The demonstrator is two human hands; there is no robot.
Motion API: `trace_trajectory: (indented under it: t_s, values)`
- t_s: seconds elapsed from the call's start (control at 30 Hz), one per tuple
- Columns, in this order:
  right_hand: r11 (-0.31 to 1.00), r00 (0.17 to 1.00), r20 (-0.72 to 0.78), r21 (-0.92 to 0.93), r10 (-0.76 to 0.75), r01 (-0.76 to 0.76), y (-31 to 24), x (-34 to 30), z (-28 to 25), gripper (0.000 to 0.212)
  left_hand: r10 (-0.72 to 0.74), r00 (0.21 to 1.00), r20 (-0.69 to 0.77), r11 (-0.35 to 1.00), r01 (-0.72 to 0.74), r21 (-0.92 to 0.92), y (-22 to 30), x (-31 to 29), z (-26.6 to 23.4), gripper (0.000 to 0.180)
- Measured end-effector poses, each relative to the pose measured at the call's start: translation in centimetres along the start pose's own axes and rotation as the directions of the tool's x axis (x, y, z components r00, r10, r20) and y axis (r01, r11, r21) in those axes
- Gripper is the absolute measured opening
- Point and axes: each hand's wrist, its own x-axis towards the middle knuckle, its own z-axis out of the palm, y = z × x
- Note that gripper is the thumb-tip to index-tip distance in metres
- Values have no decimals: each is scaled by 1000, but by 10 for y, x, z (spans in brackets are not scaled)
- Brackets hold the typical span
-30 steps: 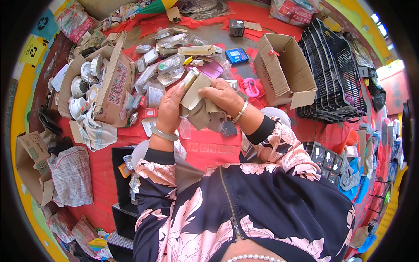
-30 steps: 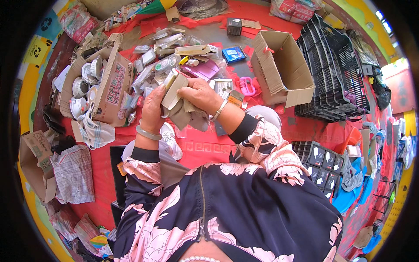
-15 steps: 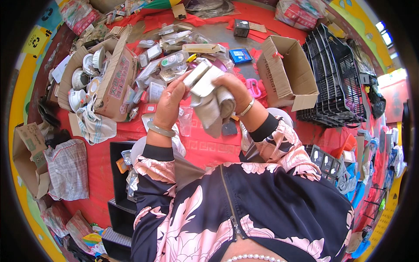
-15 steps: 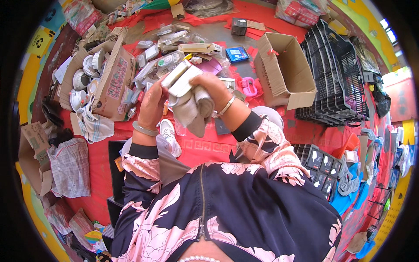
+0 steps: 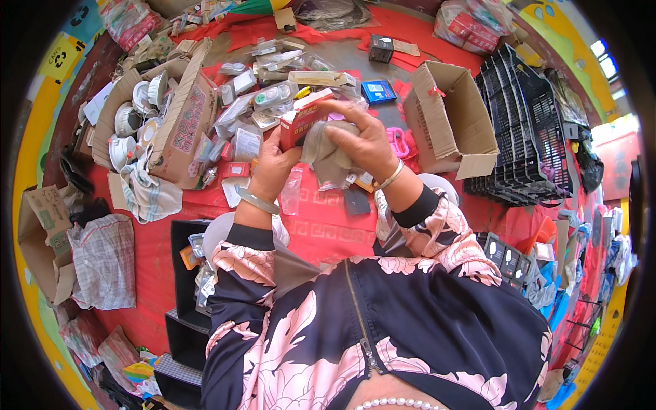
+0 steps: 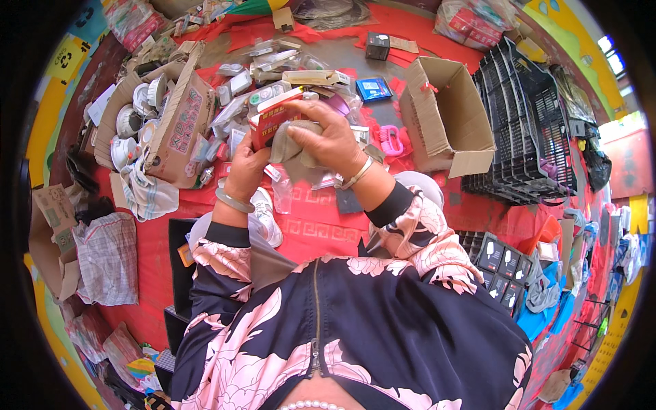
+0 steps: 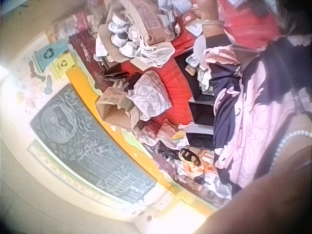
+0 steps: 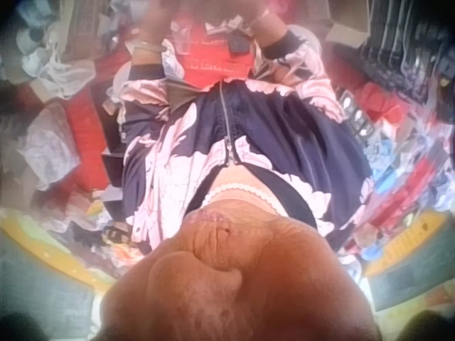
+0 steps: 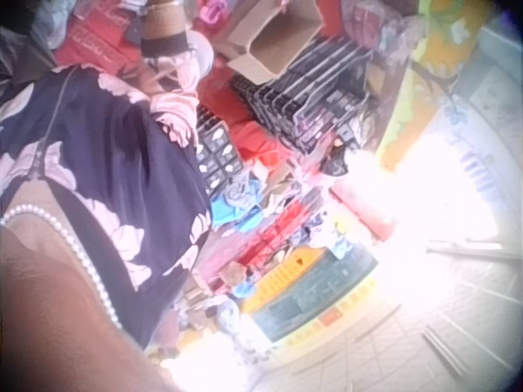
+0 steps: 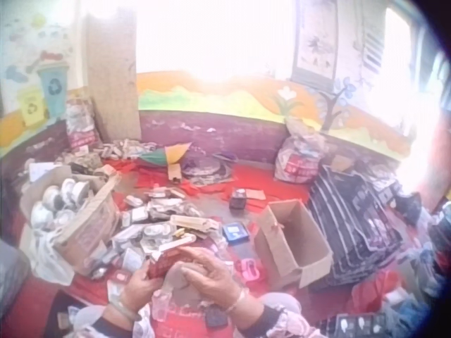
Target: The person sorts small packaged items and products by hand while sitting on the floor, picking up individual items, wiping some with a cloth, and placing them into boxes and bins.
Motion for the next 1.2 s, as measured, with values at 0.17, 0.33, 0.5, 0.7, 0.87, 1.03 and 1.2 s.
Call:
trace_trajectory:
  t_s: [0.17,0.33,0.5,0.7,0.87,1.03,1.2]
  values:
    - [747,973,118,-625,-198,228,-3,-3,1,49,45,999,-17,945,-37,324,-5,-2,-5,47]
    - [771,984,92,-613,-150,174,-4,-3,0,42,47,998,30,933,-55,356,-5,-4,0,47]
    - [765,983,94,-617,-160,184,-4,-2,1,41,118,993,19,929,-117,352,-7,-4,5,42]
    - [772,978,200,-611,-61,173,-4,0,-6,43,209,978,-8,805,-167,569,-12,-7,1,47]
    - [772,979,190,-609,-77,180,-3,-2,-1,44,314,949,27,703,-252,665,-11,-4,-2,50]
    - [708,961,246,-657,-124,259,-6,-5,4,42,280,960,20,680,-213,702,-11,-4,-4,52]
    - [726,952,269,-626,-144,286,-1,-9,7,39,28,999,28,822,-39,568,-13,-9,-4,60]
